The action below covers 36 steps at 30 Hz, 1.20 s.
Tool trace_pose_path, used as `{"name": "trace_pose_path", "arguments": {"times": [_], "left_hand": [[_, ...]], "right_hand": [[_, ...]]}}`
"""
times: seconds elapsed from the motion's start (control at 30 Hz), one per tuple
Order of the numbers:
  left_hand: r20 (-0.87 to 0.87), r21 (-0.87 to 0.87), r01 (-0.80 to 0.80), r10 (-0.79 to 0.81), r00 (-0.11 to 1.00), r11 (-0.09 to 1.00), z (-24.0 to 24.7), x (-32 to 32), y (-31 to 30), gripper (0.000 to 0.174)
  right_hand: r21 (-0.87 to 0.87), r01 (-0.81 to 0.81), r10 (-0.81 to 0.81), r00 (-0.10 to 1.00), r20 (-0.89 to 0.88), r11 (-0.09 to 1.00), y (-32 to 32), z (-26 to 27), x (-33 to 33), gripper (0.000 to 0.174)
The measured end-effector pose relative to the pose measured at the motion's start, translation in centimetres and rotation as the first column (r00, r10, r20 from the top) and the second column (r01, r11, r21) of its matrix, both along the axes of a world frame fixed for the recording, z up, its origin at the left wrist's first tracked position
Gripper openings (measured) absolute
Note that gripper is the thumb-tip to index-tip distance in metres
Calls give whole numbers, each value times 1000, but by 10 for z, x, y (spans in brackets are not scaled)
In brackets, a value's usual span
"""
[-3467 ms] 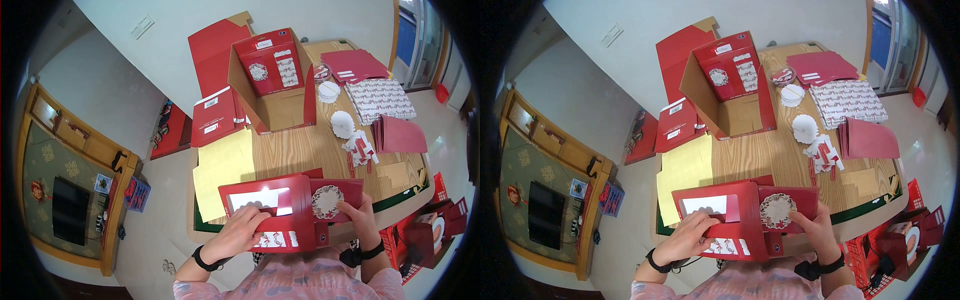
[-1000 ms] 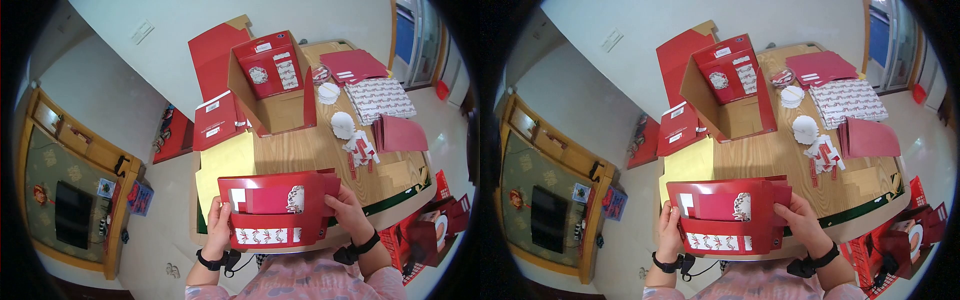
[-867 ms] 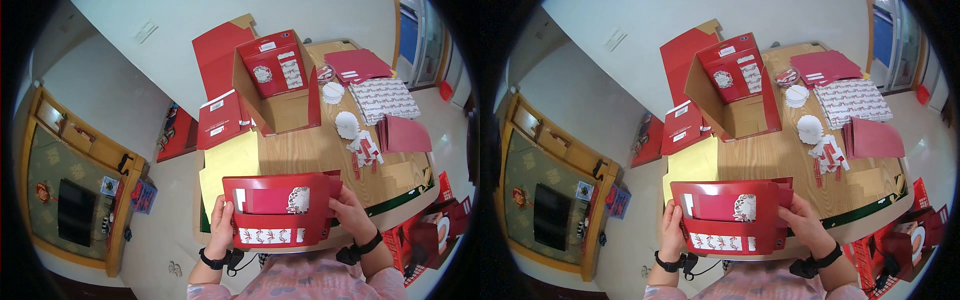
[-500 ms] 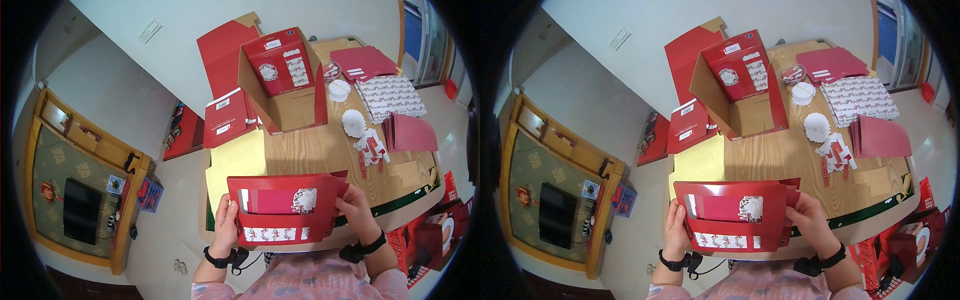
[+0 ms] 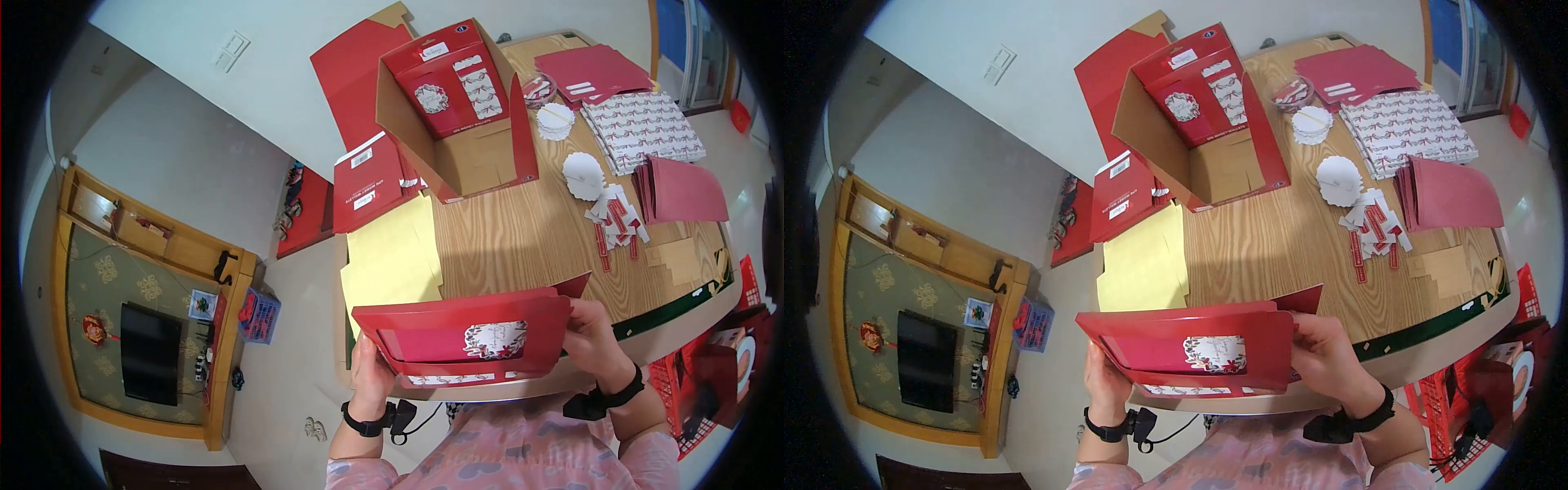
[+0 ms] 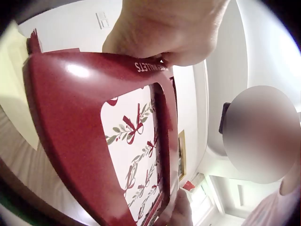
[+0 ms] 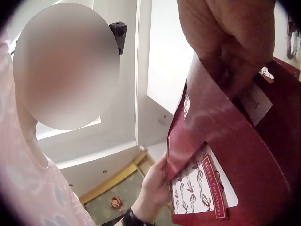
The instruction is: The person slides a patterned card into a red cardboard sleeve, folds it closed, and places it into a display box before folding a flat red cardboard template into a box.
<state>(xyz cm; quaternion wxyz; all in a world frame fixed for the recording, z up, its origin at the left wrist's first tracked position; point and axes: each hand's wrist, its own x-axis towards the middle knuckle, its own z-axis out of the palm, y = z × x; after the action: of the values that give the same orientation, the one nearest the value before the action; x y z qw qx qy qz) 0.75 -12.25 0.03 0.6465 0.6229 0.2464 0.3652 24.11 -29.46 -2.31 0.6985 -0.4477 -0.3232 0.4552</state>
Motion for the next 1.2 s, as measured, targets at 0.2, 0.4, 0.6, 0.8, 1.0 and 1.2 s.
{"name": "trace_pose_path", "arguments": {"times": [0.2, 0.4, 0.6, 0.8, 1.0, 1.2], "left_hand": [[17, -25, 1, -1, 1000, 1000, -1, -1, -2, 43], [6, -27, -37, 37, 999, 999, 1, 0, -5, 46], [-6, -19, -92, 92, 996, 996, 0, -1, -4, 46], [-5, -41, -85, 85, 996, 996, 1, -2, -5, 48], [-43, -66, -8, 5, 999, 998, -7, -11, -3, 54], [-104, 95, 118, -108, 989, 988, 1, -6, -5, 41]], "right_hand": [[13, -21, 21, 1000, -21, 1000, -2, 0, 1, 25], [-12, -9, 9, 999, 48, 1000, 3, 1, -2, 26], [8, -13, 13, 1000, 12, 1000, 2, 1, -5, 30], [-36, -65, 64, 998, -20, 997, 0, 0, 0, 26], [-105, -178, 186, 980, 67, 978, 0, -3, 12, 20], [-141, -210, 226, 967, 115, 968, 5, 2, 14, 20]]}}
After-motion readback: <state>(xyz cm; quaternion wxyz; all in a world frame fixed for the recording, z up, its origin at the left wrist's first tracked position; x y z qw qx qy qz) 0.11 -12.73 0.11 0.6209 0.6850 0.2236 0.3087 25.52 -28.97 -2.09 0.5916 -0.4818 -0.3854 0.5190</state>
